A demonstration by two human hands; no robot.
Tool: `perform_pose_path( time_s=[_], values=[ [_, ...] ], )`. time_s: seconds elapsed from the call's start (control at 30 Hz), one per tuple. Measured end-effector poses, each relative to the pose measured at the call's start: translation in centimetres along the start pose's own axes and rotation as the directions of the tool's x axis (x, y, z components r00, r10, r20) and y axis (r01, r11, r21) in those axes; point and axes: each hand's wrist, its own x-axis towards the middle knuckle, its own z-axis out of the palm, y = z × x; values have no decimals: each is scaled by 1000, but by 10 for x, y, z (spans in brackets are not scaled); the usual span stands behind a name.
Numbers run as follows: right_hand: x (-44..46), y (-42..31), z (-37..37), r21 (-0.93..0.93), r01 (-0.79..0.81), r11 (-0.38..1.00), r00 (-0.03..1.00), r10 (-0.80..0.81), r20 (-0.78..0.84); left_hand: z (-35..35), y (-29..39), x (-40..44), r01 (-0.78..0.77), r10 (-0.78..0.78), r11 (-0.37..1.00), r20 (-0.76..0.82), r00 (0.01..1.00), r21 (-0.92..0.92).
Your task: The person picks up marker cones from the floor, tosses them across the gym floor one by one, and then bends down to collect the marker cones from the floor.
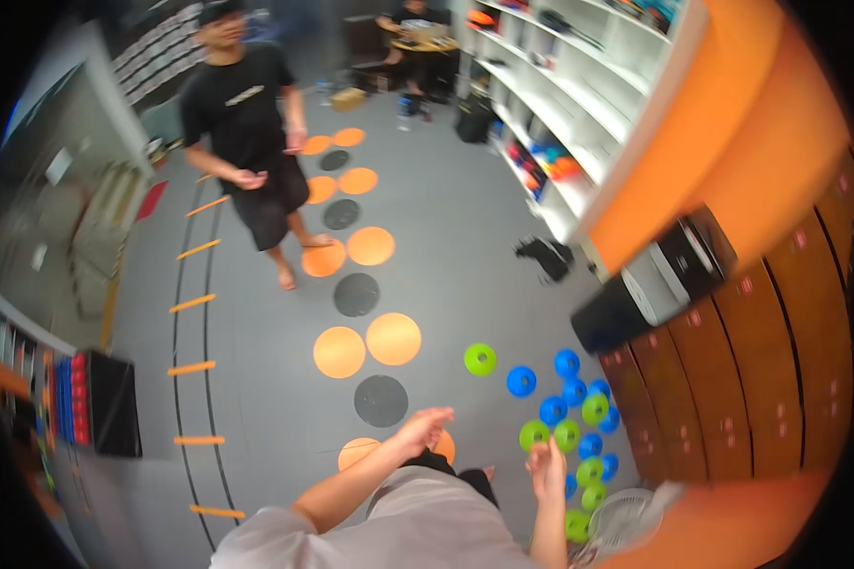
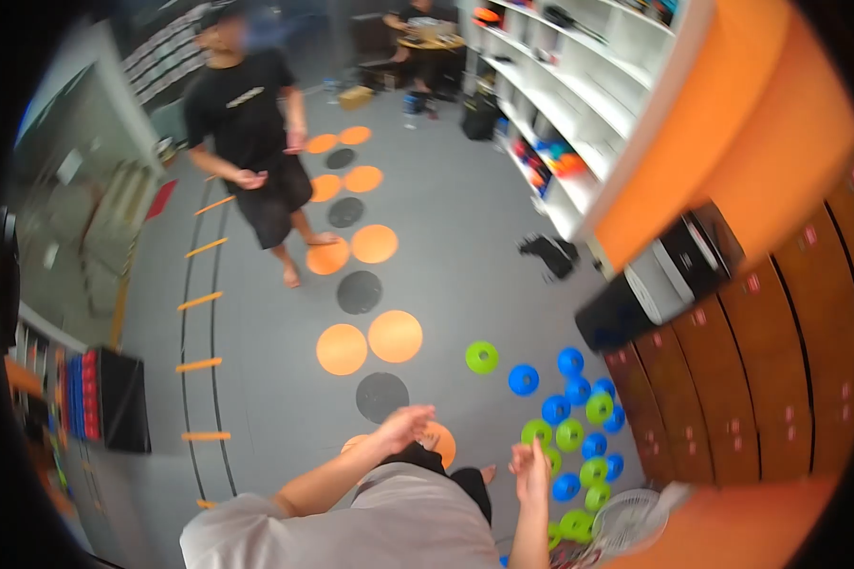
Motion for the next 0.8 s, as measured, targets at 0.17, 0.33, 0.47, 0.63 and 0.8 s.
perform_pose_path(
  time_s=[0.17, 0.33, 0.47, 0.63, 0.8],
  values=[
    [-2, -5, 38, -331, 91, 939, 996, -79, 48, -46, 33, 10, 13, -16, 996, -32, 999, -91],
    [-5, 7, 28, -222, 157, 962, 986, -166, -26, -47, 57, 11, -69, 71, 997, 68, 995, -25],
    [-1, 16, 32, -190, 122, 974, 989, -135, -60, -51, 63, 14, -87, 88, 996, 66, 994, -12],
    [6, 20, 39, -219, 129, 967, 990, -139, -31, -51, 61, 13, -53, 56, 997, 46, 997, -54],
    [8, 21, 34, -157, 122, 980, 988, -134, -70, -51, 56, 17, -15, 17, 999, 38, 999, -50]
  ],
)
